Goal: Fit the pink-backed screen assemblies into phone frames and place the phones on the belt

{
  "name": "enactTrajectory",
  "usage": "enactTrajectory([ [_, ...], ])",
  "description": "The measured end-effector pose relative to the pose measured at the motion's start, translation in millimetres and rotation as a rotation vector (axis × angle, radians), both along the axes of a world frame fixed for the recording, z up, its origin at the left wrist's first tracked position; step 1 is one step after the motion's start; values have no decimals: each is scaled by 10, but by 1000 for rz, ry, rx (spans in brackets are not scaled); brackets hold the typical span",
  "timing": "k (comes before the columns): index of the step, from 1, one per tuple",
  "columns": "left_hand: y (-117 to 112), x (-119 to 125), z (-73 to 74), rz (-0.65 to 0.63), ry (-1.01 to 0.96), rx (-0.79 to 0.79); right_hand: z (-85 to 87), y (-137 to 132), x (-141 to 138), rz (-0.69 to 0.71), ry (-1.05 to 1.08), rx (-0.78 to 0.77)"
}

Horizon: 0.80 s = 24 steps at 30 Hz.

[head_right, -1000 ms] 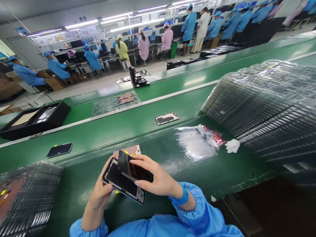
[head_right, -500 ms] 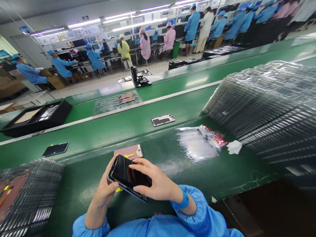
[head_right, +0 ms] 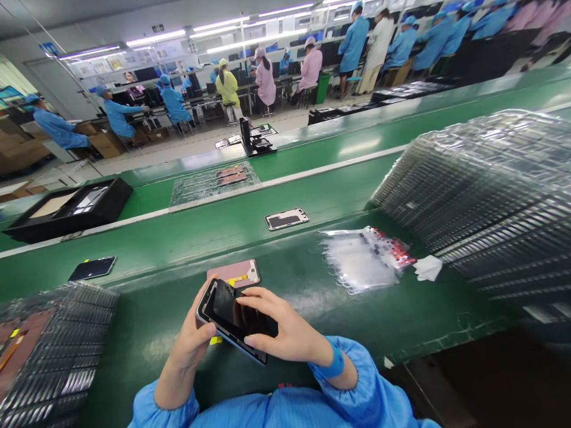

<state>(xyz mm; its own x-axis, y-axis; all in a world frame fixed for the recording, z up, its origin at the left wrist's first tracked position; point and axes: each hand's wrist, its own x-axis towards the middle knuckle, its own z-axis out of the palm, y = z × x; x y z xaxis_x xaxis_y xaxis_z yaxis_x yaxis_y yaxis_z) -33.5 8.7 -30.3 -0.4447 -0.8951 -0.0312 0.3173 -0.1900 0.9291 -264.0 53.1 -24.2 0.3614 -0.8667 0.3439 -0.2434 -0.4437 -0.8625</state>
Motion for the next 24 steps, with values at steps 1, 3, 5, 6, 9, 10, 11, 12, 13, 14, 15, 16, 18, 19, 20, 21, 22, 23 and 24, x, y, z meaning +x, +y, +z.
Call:
enactTrajectory([
  [1, -2, -4, 10, 1, 1, 5, -2, -1, -2, -2, -4, 0],
  [3, 4, -13, 49, 0, 8, 25, -4, -4, -14, -7, -6, 3],
  [5, 18, -25, 97, 12, 17, 41, -6, -5, -29, -12, 0, 8],
  [6, 27, -33, 119, 19, 18, 50, -8, -4, -35, -15, 4, 11],
  [9, 45, -53, 153, 38, 15, 68, -19, 5, -43, -21, 11, 14],
  [10, 45, -57, 152, 42, 14, 65, -24, 9, -43, -22, 15, 14],
  [11, 43, -57, 145, 37, 14, 56, -29, 14, -43, -24, 18, 12],
  [12, 38, -56, 135, 29, 14, 41, -33, 17, -43, -29, 23, 11],
  [13, 32, -52, 122, 20, 15, 28, -36, 20, -43, -33, 27, 9],
  [14, 26, -48, 109, 12, 14, 16, -37, 22, -45, -40, 30, 6],
  [15, 21, -42, 97, 6, 12, 6, -36, 23, -47, -44, 31, 4],
  [16, 17, -37, 85, 4, 10, 0, -34, 24, -50, -47, 30, 3],
  [18, 16, -30, 62, 12, 6, -6, -29, 26, -54, -47, 28, 2],
  [19, 18, -29, 51, 15, 2, -8, -28, 27, -53, -47, 27, 3],
  [20, 21, -30, 40, 18, -3, -10, -30, 29, -49, -48, 27, 4],
  [21, 24, -33, 28, 17, -8, -16, -36, 32, -41, -49, 28, 1],
  [22, 28, -39, 16, 12, -12, -23, -46, 35, -30, -49, 28, -3],
  [23, 31, -46, 5, 3, -14, -33, -58, 38, -15, -51, 29, -9],
  [24, 34, -55, -5, -10, -13, -41, -72, 41, 2, -53, 32, -15],
])
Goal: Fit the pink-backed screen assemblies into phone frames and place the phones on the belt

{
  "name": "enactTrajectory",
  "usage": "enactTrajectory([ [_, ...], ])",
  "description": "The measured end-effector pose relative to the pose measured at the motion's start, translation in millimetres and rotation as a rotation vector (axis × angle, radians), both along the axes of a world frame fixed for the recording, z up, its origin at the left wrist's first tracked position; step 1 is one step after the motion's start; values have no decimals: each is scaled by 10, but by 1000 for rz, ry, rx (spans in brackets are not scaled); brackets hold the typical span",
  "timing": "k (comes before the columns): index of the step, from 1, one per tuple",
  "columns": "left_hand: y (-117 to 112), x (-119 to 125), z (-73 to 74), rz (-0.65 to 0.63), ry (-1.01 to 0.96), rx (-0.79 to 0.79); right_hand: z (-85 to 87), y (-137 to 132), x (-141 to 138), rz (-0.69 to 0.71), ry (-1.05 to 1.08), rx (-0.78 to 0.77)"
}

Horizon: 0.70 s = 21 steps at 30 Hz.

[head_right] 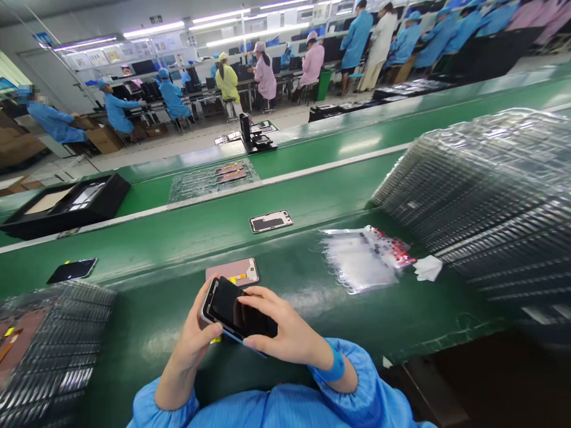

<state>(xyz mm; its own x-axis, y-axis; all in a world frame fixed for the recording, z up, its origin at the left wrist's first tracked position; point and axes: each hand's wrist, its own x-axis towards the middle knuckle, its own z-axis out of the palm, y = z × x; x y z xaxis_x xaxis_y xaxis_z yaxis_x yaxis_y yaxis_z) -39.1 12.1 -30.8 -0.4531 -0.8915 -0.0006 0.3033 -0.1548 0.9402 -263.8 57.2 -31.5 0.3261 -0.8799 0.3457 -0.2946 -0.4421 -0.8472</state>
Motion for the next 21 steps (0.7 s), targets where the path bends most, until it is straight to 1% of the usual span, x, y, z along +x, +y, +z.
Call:
enactTrajectory([
  [7, 32, -41, -29, -20, 22, 20, -53, 19, 87, -17, 62, -25],
  [13, 30, -64, -48, -6, 47, 74, -73, 33, 86, -11, 74, -41],
  [21, 34, -80, -49, -19, 61, 69, -91, 29, 85, 9, 85, -20],
])
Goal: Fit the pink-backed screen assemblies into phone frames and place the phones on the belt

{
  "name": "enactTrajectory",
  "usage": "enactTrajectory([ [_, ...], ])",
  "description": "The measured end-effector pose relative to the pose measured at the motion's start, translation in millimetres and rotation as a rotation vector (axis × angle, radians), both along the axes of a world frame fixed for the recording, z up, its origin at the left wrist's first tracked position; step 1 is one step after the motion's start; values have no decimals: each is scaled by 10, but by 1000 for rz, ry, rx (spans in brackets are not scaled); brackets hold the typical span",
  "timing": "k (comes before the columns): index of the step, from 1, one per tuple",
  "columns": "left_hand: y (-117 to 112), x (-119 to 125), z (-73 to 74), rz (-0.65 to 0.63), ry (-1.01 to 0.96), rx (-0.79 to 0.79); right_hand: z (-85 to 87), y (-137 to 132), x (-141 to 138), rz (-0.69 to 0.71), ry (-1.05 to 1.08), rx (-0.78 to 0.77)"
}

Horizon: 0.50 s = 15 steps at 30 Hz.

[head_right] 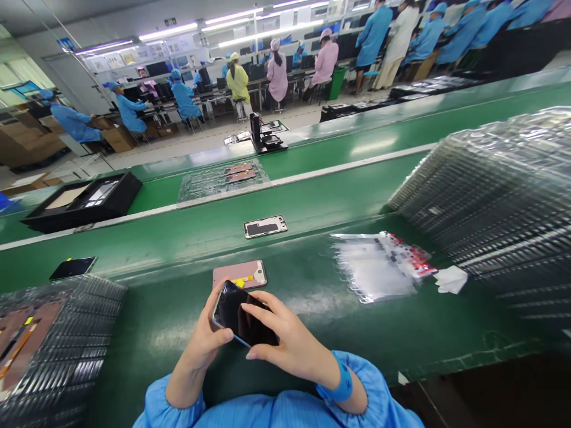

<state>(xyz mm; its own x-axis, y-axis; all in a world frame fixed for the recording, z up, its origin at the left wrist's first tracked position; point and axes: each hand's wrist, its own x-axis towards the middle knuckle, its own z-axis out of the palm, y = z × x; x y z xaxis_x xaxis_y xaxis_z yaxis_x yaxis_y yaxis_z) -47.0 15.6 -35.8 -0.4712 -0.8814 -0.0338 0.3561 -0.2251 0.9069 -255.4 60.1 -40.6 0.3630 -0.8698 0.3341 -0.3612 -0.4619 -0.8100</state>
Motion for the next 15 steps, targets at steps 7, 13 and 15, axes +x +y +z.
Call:
enactTrajectory([
  [7, 3, 14, -17, 6, -30, -36, 3, 21, 11, -2, 51, -35],
  [13, 22, 17, 38, 4, -60, -76, -23, 27, 9, -9, 83, -85],
  [15, 28, 23, 54, 3, -63, -84, -24, 28, 8, -12, 98, -92],
])
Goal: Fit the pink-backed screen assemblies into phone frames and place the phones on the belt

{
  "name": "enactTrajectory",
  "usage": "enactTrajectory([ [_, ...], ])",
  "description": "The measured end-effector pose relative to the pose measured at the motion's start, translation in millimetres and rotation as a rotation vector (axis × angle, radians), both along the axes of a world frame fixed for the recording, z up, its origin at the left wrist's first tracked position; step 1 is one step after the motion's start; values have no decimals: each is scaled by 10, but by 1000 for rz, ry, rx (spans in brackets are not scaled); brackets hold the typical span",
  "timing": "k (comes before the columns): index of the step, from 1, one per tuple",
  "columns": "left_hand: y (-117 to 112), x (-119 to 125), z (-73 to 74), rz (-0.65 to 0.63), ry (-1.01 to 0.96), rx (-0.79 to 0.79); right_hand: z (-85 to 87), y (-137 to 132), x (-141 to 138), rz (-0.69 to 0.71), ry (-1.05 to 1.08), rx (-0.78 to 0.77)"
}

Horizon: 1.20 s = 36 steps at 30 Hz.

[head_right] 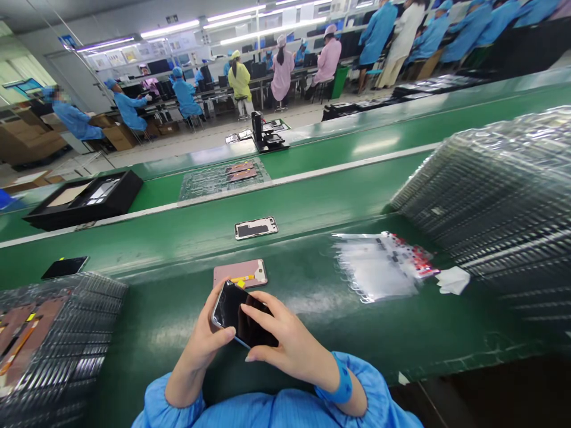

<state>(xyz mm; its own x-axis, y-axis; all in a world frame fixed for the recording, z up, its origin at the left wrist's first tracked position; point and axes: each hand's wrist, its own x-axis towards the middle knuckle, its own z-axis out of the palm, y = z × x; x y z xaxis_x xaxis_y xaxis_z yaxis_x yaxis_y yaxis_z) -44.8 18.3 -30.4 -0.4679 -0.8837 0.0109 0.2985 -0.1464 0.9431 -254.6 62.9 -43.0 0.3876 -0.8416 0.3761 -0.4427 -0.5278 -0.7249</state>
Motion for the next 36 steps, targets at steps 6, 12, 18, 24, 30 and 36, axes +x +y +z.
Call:
enactTrajectory([
  [6, -6, 13, 22, 4, -50, -18, 43, -9, 3, 6, 28, -66],
  [12, -3, 41, 3, 3, -82, -22, 107, -20, 0, 5, 57, -133],
  [18, 5, 63, 19, -33, -46, -5, 118, -23, 10, -4, 55, -163],
  [24, 17, 95, 53, -65, -47, -12, 150, -13, 24, -17, 66, -173],
  [30, 10, 117, 64, -93, -61, -45, 202, 7, 22, -23, 73, -189],
  [36, 14, 133, 48, -79, -34, -61, 249, 17, 35, -22, 88, -182],
])
